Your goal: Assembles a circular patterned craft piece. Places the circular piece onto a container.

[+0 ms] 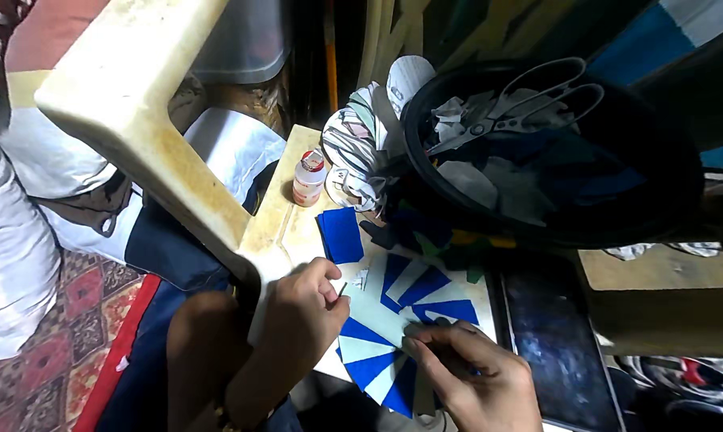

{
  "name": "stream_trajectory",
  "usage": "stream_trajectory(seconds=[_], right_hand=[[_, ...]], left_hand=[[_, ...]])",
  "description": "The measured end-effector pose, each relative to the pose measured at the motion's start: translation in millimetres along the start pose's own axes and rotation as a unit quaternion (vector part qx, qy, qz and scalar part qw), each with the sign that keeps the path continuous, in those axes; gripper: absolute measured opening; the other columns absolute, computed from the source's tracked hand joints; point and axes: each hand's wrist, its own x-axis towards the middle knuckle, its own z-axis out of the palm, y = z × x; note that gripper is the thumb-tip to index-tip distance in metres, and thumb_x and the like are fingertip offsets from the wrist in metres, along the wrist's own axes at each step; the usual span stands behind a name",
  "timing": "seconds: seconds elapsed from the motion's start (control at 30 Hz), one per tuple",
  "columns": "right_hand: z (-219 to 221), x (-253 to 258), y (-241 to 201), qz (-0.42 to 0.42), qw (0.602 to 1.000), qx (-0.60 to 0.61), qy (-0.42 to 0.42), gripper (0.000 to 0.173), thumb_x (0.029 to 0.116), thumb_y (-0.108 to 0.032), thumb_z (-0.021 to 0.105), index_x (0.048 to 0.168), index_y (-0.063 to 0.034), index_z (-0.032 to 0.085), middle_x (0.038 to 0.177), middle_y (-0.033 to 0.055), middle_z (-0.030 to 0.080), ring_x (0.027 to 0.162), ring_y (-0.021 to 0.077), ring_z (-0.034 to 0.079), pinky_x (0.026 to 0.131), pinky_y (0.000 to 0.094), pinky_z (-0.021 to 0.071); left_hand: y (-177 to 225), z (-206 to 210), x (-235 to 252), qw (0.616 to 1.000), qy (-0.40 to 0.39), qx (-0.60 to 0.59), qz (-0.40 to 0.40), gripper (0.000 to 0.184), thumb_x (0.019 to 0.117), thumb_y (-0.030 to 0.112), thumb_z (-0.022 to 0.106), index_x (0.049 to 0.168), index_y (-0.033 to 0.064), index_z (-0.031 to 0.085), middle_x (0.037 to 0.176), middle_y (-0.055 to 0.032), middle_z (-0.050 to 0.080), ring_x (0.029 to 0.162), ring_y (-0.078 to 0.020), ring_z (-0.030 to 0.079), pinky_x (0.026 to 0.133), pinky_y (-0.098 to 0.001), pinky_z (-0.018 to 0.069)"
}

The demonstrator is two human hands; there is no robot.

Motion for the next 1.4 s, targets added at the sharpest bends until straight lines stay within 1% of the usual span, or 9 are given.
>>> stream_trajectory(seconds=[0.33, 0.53, 0.63, 0.73, 0.9, 0.97, 1.07, 1.23, 1.4], right_hand=[[1, 1, 3, -0.016, 1.0, -0.005, 0.005, 0.01, 0.0825, -0.013, 0.069, 0.08, -0.0058, 0.074, 0.071, -0.0033, 0.066, 0.071, -0.0049, 0.056, 0.067, 0.0095, 0.0447], [1, 1, 4, -0.023, 1.0, -0.007, 0.006, 0.01, 0.0834, -0.015, 0.069, 0.08, -0.0069, 0.075, 0.073, -0.0042, 0.067, 0.073, -0.0045, 0.057, 0.069, 0.0101, 0.0452], [1, 1, 6, -0.032, 0.999, -0.006, 0.008, 0.011, 0.0843, -0.016, 0.069, 0.08, -0.007, 0.075, 0.072, -0.0045, 0.067, 0.073, -0.0045, 0.057, 0.07, 0.0104, 0.0447], [1, 1, 5, -0.034, 0.999, -0.01, 0.007, 0.011, 0.0846, -0.015, 0.069, 0.08, -0.0069, 0.075, 0.073, -0.0044, 0.068, 0.073, -0.0043, 0.057, 0.07, 0.0105, 0.0448], [0, 1, 5, -0.04, 0.999, -0.007, 0.007, 0.011, 0.0849, -0.015, 0.069, 0.081, -0.0064, 0.075, 0.073, -0.0036, 0.068, 0.074, -0.0043, 0.057, 0.07, 0.0104, 0.0439], [0, 1, 5, -0.04, 0.999, -0.006, 0.006, 0.012, 0.0851, -0.015, 0.069, 0.081, -0.0061, 0.075, 0.073, -0.0036, 0.068, 0.073, -0.0045, 0.056, 0.069, 0.0105, 0.0436], [0, 1, 4, -0.04, 0.999, -0.003, 0.007, 0.012, 0.0851, -0.015, 0.069, 0.081, -0.0063, 0.076, 0.073, -0.0038, 0.068, 0.073, -0.0047, 0.057, 0.07, 0.0101, 0.0445], [1, 1, 5, -0.047, 0.999, -0.011, 0.009, 0.012, 0.0853, -0.015, 0.068, 0.082, -0.0066, 0.076, 0.074, -0.0037, 0.069, 0.074, -0.0037, 0.057, 0.07, 0.0106, 0.0445], [3, 0, 7, -0.042, 0.999, -0.027, 0.015, 0.013, 0.0848, -0.016, 0.068, 0.082, -0.0076, 0.077, 0.076, -0.0033, 0.07, 0.077, -0.0024, 0.06, 0.073, 0.011, 0.0466]], left_hand=[[-2, -2, 3, 1.0, -0.004, 0.021, 0.005, 0.024, 0.075, 0.011, 0.077, 0.097, 0.0042, 0.071, 0.072, -0.0005, 0.064, 0.056, -0.0041, 0.053, 0.052, -0.0173, 0.0431], [-2, -3, 3, 0.999, -0.018, 0.031, 0.006, 0.017, 0.0791, 0.012, 0.076, 0.095, 0.0061, 0.073, 0.074, -0.0006, 0.064, 0.058, -0.0038, 0.054, 0.055, -0.0171, 0.0441], [-4, -4, 4, 0.999, -0.025, 0.019, 0.009, 0.012, 0.0842, 0.013, 0.07, 0.094, 0.0078, 0.073, 0.076, 0.0007, 0.065, 0.06, -0.0026, 0.053, 0.056, -0.0166, 0.0438], [-7, -4, 4, 0.999, -0.027, 0.009, 0.016, 0.013, 0.0887, 0.012, 0.064, 0.096, 0.0084, 0.074, 0.078, 0.0013, 0.064, 0.062, -0.002, 0.054, 0.057, -0.0164, 0.044], [-12, -6, 4, 0.999, -0.029, -0.012, 0.035, 0.016, 0.0906, 0.011, 0.061, 0.092, 0.0105, 0.077, 0.085, 0.001, 0.065, 0.069, 0.0007, 0.055, 0.062, -0.0133, 0.0453], [-14, -6, 4, 0.998, -0.039, -0.018, 0.04, 0.017, 0.0913, 0.012, 0.063, 0.095, 0.0133, 0.079, 0.088, 0.0015, 0.066, 0.07, 0.0019, 0.055, 0.062, -0.0124, 0.0454], [-14, -7, 2, 0.997, -0.05, 0.002, 0.053, 0.017, 0.0907, 0.015, 0.066, 0.098, 0.0169, 0.081, 0.09, 0.0016, 0.064, 0.069, 0.0002, 0.053, 0.061, -0.0152, 0.0441], [-11, -6, 1, 0.996, -0.046, 0.037, 0.064, 0.016, 0.0885, 0.014, 0.068, 0.096, 0.0167, 0.082, 0.089, -0.0009, 0.065, 0.069, -0.0039, 0.055, 0.061, -0.0194, 0.0461], [-12, -5, 1, 0.997, -0.038, 0.038, 0.061, 0.015, 0.0874, 0.014, 0.07, 0.096, 0.017, 0.082, 0.089, -0.0003, 0.065, 0.069, -0.0033, 0.054, 0.061, -0.019, 0.0458]])
